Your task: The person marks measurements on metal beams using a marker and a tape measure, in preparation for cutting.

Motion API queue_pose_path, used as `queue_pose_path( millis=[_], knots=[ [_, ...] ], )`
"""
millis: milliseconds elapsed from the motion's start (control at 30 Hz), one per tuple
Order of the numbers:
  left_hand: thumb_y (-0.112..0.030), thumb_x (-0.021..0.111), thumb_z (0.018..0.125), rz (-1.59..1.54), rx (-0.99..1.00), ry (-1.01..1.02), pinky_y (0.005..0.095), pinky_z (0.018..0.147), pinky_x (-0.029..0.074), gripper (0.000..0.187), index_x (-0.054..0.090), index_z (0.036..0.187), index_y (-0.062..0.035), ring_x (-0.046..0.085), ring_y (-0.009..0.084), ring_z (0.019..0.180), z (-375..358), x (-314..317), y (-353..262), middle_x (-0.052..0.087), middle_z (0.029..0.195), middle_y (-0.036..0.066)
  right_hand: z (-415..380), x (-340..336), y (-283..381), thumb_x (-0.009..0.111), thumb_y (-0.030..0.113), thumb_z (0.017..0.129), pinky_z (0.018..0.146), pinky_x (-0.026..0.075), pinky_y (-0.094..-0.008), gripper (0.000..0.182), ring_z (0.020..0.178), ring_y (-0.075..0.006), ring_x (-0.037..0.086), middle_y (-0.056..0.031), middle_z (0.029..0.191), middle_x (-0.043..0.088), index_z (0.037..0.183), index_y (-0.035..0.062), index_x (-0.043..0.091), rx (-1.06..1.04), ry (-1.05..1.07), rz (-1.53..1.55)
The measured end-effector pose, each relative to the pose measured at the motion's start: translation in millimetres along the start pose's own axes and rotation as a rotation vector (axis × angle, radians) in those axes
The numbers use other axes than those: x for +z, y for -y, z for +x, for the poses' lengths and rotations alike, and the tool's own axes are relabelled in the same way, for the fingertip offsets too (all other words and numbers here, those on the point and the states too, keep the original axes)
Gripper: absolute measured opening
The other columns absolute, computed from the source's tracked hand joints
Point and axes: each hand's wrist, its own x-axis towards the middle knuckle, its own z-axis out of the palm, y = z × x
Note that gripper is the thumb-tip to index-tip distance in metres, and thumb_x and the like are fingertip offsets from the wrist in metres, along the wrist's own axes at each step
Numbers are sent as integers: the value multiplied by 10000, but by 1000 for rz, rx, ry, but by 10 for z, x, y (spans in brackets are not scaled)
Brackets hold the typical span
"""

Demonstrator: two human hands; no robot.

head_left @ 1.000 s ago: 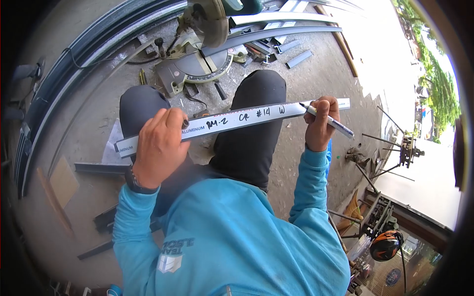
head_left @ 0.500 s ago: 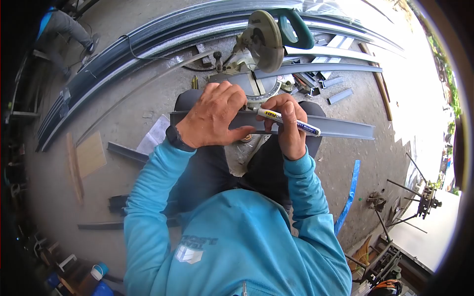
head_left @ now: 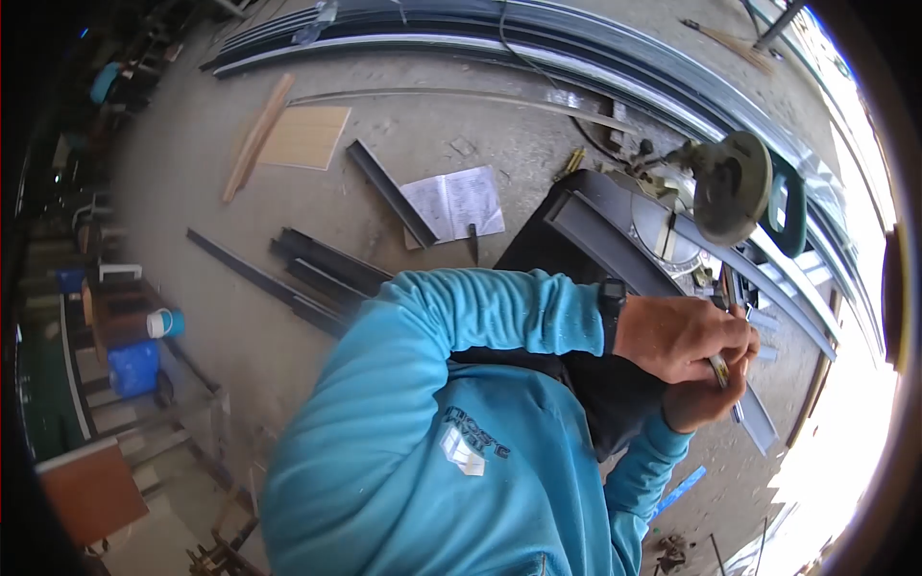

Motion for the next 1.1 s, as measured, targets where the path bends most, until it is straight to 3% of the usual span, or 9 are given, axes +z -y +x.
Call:
queue_pose_path(
  millis=[167, 267, 400, 633, 800, 833, 900, 967, 1100],
  knots=[
    [-615, 864, 712, 838, -213, 364, 604, 1017, 397, 1041, 413, 1423, -2, 441, 373, 1347, -232, -169, 145, 433, 1428, 244, 341, -689, 346, 347, 657, 1078, 1208, 356, -556, 767, 1458, -387, 425, -226, 1606, 408, 1475, 10, 456, -188, 101, -419],
    [-329, 789, 810, 1073, -326, 567, 440, 820, 494, 492, 624, 1166, -33, 664, 272, 994, -315, -264, 378, 674, 1008, 122, 494, -930, 821, 460, 478, 1112, 1070, 500, -490, 595, 1207, -376, 650, -232, 1273, 664, 1442, -15, 501, -312, -163, -942],
    [-208, 713, 819, 1179, -61, 350, 403, 726, 485, 241, 650, 1025, -99, 659, 216, 825, -370, -774, 211, 632, 811, 35, 581, -1480, 1339, 768, 290, 911, 997, 475, -499, 541, 1183, -395, 594, -185, 1222, 594, 1353, 11, 630, -271, 335, -1583],
    [-378, 943, 669, 1306, -92, 349, 450, 976, 479, 776, 611, 1341, -178, 634, 248, 1080, -623, -2301, -527, 688, 1107, 39, 659, -379, 1187, 888, 97, 659, 950, 501, -540, 737, 1148, -431, 610, -189, 1238, 619, 1346, 54, 624, -660, 776, -1895],
    [-266, 918, 746, 1666, -394, -22, 667, 1239, 221, 1048, 340, 1618, -192, 291, 445, 1537, -922, -3082, -873, 297, 1688, 190, 1343, 370, 314, 904, 191, 673, 801, 569, -443, 612, 954, -354, 696, -149, 1086, 686, 1210, 10, 671, -552, 925, -1571],
    [-472, 838, 861, 1497, -367, -244, 730, 1234, 116, 1016, 259, 1661, -236, 199, 438, 1574, -1119, -3334, -852, 211, 1732, 134, 1430, 544, 101, 911, 215, 661, 821, 572, -434, 595, 944, -354, 710, -157, 1077, 702, 1168, -4, 690, -524, 941, -1508],
    [-245, 934, 774, 1646, -131, -643, 505, 1187, 345, 909, 433, 1497, -16, 454, 388, 1408, -1647, -3699, -622, 493, 1518, 196, 1629, 779, -348, 921, 285, 636, 856, 571, -435, 617, 963, -367, 720, -174, 1055, 717, 1129, -27, 720, -430, 1010, -1467],
    [-270, 878, 852, 1404, -477, -1141, 516, 1152, 398, 797, 460, 1442, 64, 499, 427, 1351, -2685, -3951, -97, 501, 1454, 283, 1746, 987, -778, 917, 326, 661, 847, 582, -410, 642, 876, -340, 757, -209, 1017, 765, 1154, -43, 738, -94, 1044, -1394],
    [-512, 858, 815, 1190, -1421, -1131, 484, 1188, 382, 963, 494, 1414, 148, 492, 481, 1381, -4895, -3520, 918, 519, 1456, 366, 1858, 922, -1880, 906, 312, 708, 803, 561, -374, 567, 821, -210, 704, -150, 950, 779, 1095, -72, 750, 350, 1098, -1039]
  ],
)
